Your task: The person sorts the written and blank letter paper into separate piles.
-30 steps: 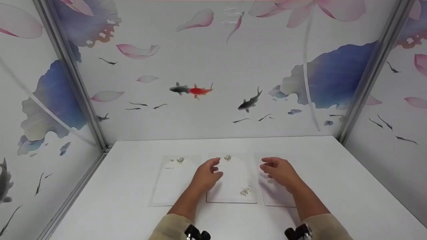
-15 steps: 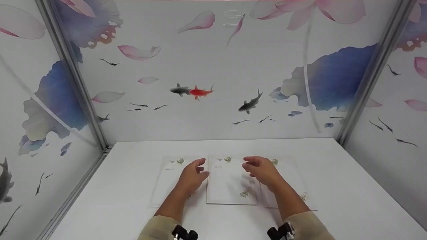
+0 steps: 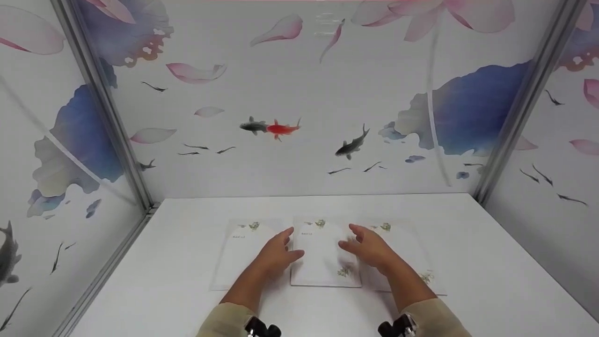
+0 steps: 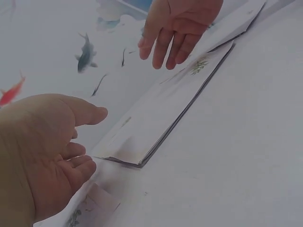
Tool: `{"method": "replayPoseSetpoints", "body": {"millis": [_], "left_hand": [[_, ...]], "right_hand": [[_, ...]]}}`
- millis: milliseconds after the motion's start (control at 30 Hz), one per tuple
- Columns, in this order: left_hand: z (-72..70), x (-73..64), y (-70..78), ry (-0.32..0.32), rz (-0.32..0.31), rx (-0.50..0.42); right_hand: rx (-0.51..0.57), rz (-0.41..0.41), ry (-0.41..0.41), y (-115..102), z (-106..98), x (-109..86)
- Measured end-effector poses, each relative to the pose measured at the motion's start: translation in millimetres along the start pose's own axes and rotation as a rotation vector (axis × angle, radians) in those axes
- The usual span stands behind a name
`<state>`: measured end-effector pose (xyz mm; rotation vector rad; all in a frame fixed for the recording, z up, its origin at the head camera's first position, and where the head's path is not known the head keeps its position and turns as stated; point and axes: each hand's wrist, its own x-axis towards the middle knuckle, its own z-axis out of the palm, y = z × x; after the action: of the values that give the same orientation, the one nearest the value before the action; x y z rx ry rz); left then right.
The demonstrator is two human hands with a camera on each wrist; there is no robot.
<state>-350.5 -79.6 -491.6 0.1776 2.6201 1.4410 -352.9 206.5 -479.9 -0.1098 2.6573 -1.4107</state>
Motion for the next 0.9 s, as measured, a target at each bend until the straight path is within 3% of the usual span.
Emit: {"method": "replayPoseSetpoints", "body": {"millis": [133,367,533,667,900], "left_hand": [[2.8,-0.6,-1.2,-0.041,0.028,0.144],[5.3,-3.3,1.1,-0.166,0.124,0.364],[9.0,-5.6,3.0,-0.224,0.138,0.510],[11.1,-7.2,5.0,-0.220,0.135,0.566],[11.9,-8.0,7.2,-0.206,0.146,0.570]], "right_hand": [[-0.059,0.011,-0.075,2.3,2.0,-1.8],[-0.263,-0.031,-0.176,5.3,1.4,-2.5],[-0.360,-0.066,-0.235,4.9,3.0,-4.5],[-0.424,-0.076,-0.246,3.3,5.1,-6.8],[-0.433,-0.086,-0.224,3.9,6.0,-7.6]]}}
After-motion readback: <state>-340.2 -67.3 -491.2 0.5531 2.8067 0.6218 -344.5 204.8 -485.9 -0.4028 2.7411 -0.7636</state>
